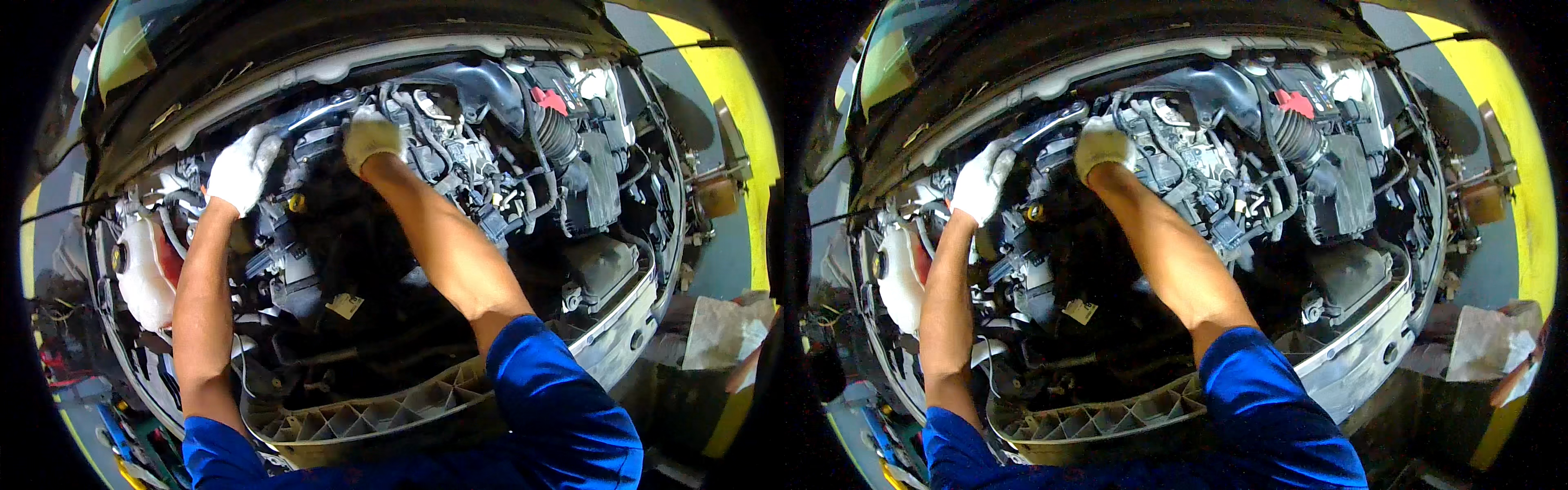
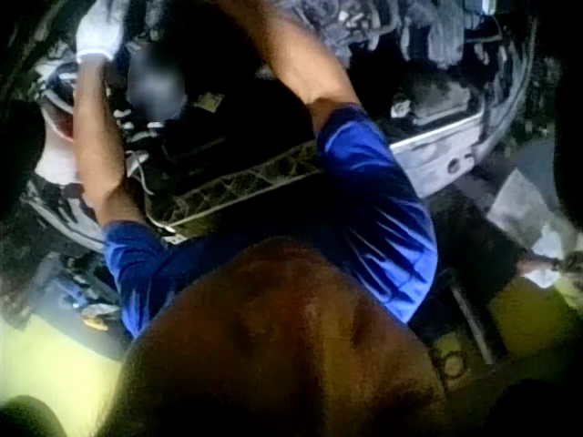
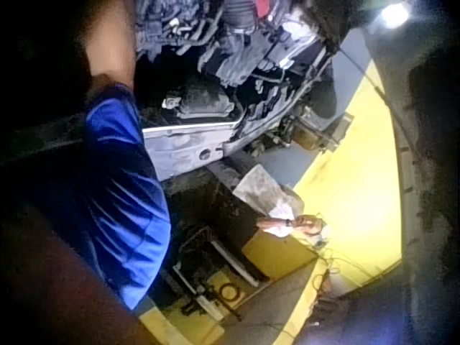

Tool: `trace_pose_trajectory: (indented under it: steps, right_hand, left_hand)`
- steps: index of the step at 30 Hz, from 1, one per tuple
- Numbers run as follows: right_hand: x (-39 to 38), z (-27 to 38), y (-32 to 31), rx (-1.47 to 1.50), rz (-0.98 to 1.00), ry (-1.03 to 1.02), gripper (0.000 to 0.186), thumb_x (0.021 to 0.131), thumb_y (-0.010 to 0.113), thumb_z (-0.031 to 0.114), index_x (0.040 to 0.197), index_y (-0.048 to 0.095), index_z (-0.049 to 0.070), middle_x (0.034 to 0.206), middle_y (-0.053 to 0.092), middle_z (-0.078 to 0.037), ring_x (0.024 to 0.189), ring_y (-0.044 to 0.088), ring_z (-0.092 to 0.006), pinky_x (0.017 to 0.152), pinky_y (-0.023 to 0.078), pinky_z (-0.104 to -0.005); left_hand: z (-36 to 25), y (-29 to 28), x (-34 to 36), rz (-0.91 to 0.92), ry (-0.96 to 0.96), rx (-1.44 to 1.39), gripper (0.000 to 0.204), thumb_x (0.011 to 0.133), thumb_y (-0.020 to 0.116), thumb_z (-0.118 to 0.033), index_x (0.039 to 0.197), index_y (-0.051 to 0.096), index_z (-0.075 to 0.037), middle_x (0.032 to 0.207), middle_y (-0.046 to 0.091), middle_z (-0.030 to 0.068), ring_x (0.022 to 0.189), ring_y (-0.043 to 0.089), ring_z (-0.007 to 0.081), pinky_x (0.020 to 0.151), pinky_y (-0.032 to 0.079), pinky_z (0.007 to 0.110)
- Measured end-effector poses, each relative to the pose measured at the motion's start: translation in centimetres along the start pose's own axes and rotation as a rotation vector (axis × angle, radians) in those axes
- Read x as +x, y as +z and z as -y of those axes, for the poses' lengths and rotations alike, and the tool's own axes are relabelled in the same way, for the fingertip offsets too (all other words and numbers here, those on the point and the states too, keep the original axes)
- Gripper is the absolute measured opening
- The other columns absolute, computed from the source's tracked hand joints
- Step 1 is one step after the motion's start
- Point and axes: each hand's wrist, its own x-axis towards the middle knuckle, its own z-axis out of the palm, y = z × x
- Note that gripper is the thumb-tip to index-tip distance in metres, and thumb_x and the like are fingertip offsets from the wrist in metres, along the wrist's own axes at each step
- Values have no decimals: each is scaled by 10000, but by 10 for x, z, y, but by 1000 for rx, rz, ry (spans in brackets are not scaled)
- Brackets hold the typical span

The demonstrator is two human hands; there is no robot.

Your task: The person works on a car engine using a socket wrench and by hand, loosening and tightening bolts and manipulating engine components.

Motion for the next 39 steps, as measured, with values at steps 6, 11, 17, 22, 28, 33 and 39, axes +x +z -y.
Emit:
trace_pose_trajectory:
  steps: [6, 11, 17, 22, 28, 33, 39]
  right_hand:
    - [2, -23, -25, 29, 114, -49, 263, 895, 555, 171, 1097, 666, 47, 1094, 697, -196, 1022, 692, -311, 822, 574, -385]
    - [1, -22, -9, -281, 55, -391, 259, 925, 532, 238, 1100, 674, 112, 1056, 693, -208, 970, 693, -329, 811, 561, -392]
    - [50, -73, 41, 381, 101, -137, 241, 885, 553, 261, 1007, 727, 148, 1091, 699, -127, 987, 691, -314, 795, 544, -414]
    - [17, -21, 13, -108, 167, -298, 280, 847, 572, 156, 1075, 662, 22, 1126, 669, -212, 1041, 672, -337, 867, 554, -387]
    - [5, -13, -12, 19, 63, -192, 321, 862, 550, 153, 1139, 613, 4, 1187, 654, -204, 1083, 661, -339, 917, 536, -419]
    - [-1, -17, -19, 104, 62, -120, 276, 887, 528, 132, 1114, 614, 1, 1122, 683, -213, 1056, 676, -345, 892, 548, -432]
    - [-1, -20, -17, 66, 74, -126, 280, 873, 544, 165, 1083, 613, -7, 1071, 693, -223, 1007, 688, -358, 859, 557, -436]
  left_hand:
    - [-53, -11, 2, 54, -214, 203, 520, 980, 436, -512, 1201, 600, -71, 1022, 666, 278, 986, 629, 443, 846, 485, 512]
    - [-118, -6, -39, 135, -327, 89, 486, 988, 438, -478, 1143, 586, -41, 993, 673, 284, 927, 643, 472, 798, 506, 534]
    - [-186, 27, -38, 117, -392, -338, 533, 974, 483, -427, 1241, 490, 34, 1046, 654, 314, 1004, 617, 493, 881, 486, 546]
    - [-94, 19, -51, 205, -190, -56, 499, 951, 509, -380, 1299, 504, -22, 1201, 612, 284, 1107, 579, 470, 927, 475, 500]
    - [11, -7, 37, 141, -47, 451, 499, 951, 519, -340, 1354, 502, -47, 1206, 613, 255, 1126, 568, 429, 976, 455, 471]
    - [-6, -18, 28, 172, -29, 241, 592, 984, 446, -502, 1282, 529, 2, 1111, 633, 308, 1069, 599, 454, 923, 464, 494]
    - [-108, 5, -31, 119, -273, 194, 528, 975, 465, -479, 1105, 518, 30, 901, 665, 318, 889, 659, 466, 793, 506, 543]
